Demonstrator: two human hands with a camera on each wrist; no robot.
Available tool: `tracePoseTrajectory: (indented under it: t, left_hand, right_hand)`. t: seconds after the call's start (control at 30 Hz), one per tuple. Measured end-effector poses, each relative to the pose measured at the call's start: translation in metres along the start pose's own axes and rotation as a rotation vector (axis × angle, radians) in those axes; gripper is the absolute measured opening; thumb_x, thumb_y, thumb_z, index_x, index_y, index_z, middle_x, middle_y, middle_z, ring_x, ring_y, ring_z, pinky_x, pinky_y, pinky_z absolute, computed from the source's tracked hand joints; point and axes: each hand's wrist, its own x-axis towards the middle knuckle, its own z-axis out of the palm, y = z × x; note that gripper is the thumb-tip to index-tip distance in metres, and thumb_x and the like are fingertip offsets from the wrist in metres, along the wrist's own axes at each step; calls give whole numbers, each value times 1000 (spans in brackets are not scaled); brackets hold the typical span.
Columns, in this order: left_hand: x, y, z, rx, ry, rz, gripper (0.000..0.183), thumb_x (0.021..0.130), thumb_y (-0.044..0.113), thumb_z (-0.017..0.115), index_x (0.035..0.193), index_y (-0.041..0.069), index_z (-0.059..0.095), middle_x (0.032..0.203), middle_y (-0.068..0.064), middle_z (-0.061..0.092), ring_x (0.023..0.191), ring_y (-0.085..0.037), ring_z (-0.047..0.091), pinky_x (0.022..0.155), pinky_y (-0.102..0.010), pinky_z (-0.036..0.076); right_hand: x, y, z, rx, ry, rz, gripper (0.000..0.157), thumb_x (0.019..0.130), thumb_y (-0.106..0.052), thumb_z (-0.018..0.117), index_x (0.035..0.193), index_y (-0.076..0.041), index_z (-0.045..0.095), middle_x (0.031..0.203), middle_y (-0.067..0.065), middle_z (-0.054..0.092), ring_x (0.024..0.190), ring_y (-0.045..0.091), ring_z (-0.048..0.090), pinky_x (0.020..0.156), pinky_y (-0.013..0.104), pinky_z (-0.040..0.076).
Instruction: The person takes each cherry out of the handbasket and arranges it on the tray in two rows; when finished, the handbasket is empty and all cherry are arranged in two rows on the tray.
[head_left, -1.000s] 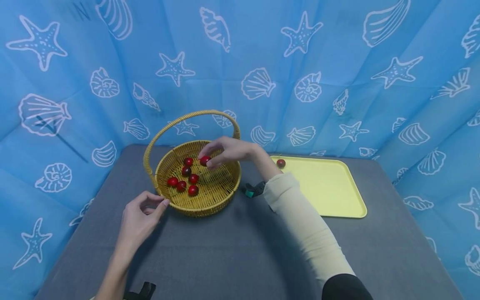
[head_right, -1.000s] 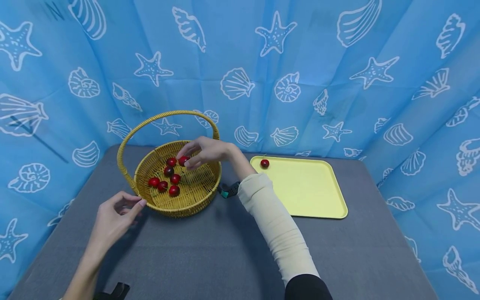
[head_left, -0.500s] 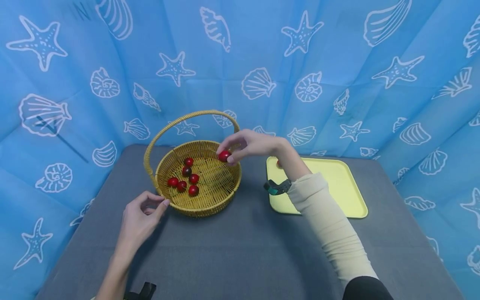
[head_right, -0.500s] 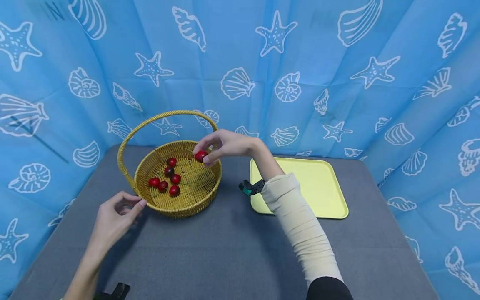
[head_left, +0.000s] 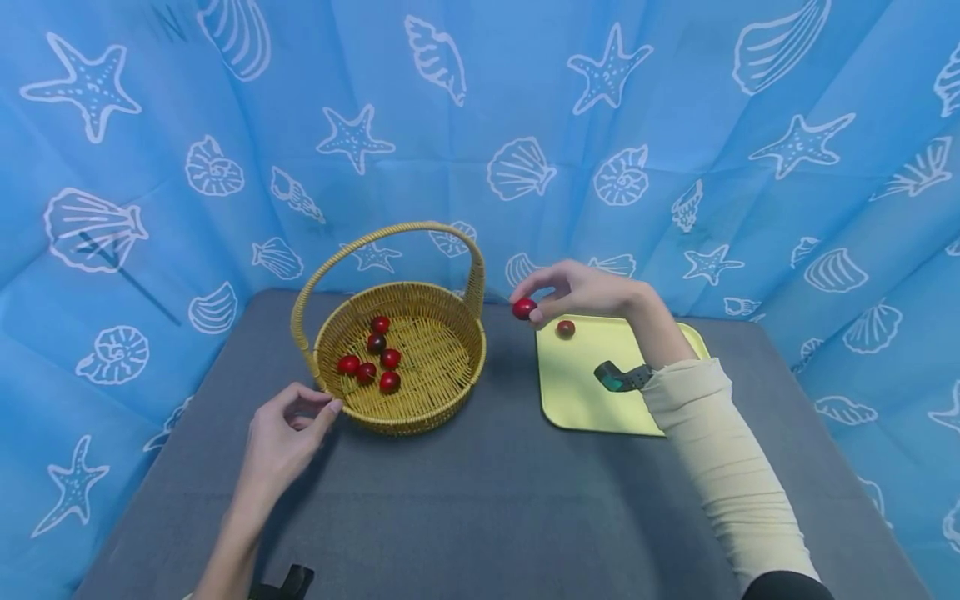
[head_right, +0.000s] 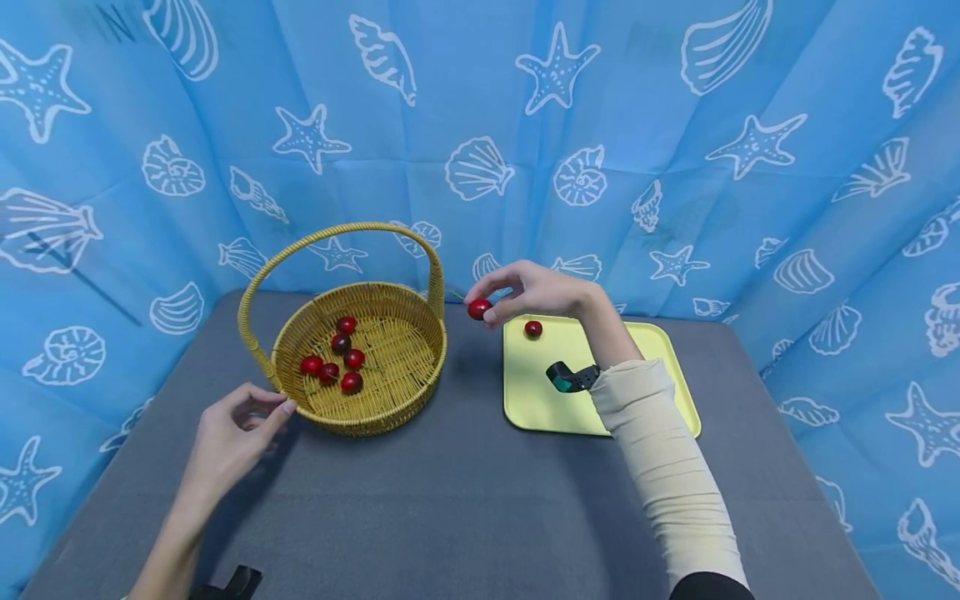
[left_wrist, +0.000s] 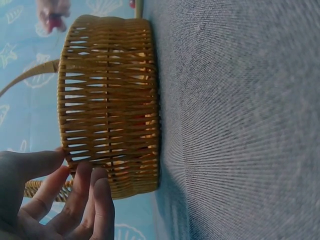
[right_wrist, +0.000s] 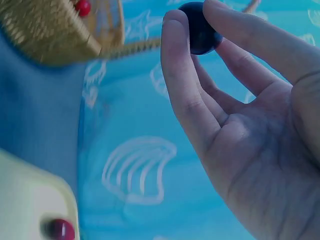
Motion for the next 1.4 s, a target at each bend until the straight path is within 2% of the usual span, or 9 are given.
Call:
tracePoseTrajectory:
  t: [0.07,0.13,0.23,0.33,0.6,0.8,0.97,1.17,1.4]
  left_hand:
    - [0,0,0,-1,1,2,22,104,30,76,114,11,73,112,-13,81,77,-13,75,64,-25,56]
    - [0,1,0,-3,2,4,22,104,30,76,114,10,73,111,-14,81,78,-13,75,65,-24,56]
    - [0,1,0,-7,-1,3,23,104,31,76,114,10,73,112,-14,81,78,-14,76,65,-24,56]
    - [0,1,0,-1,-4,-2,23,104,31,76,114,11,73,112,-14,81,79,-15,76,65,-24,56]
    - [0,0,-1,4,-5,8,20,104,28,76,115,11,73,113,-13,80,80,-16,76,67,-24,56]
    - [0,0,-1,12,-6,9,20,104,29,75,115,12,73,114,-12,80,82,-15,76,69,-23,56]
    - [0,0,0,21,-5,2,20,104,29,75,115,13,72,115,-11,80,85,-15,75,72,-23,56]
    - [1,1,0,15,-1,9,20,104,28,76,114,11,73,114,-12,80,85,-10,75,72,-21,57]
    - [1,2,-1,19,-3,0,20,104,28,76,115,11,73,115,-13,80,84,-8,74,71,-22,56]
  right_hand:
    - [-9,10,-5,12,10,18,39,102,-9,75,140,-7,67,118,19,72,89,25,74,80,38,61]
    - [-17,19,-10,11,35,30,39,102,-10,75,140,-7,67,113,20,75,87,27,75,88,39,61]
    - [-29,34,-15,-9,103,55,37,101,-14,76,138,-10,69,111,20,81,101,26,79,103,38,57]
    - [-40,47,-17,-43,186,98,38,101,-19,78,138,-13,70,124,16,80,117,21,75,106,36,55]
    - [-54,94,-19,-13,312,165,49,104,-19,74,148,-1,60,146,23,67,119,27,79,100,23,58]
    - [-58,124,-15,28,391,193,48,106,-13,71,149,3,58,152,27,59,118,20,76,101,30,61]
    - [-59,142,-9,35,442,226,48,106,-12,70,149,5,57,152,30,58,115,10,72,101,34,62]
    - [-56,160,-4,42,475,262,49,108,-15,69,152,4,55,151,31,59,119,20,72,99,37,64]
    - [-57,163,-1,-39,502,279,49,107,-19,72,149,1,59,147,30,64,114,21,72,84,28,62]
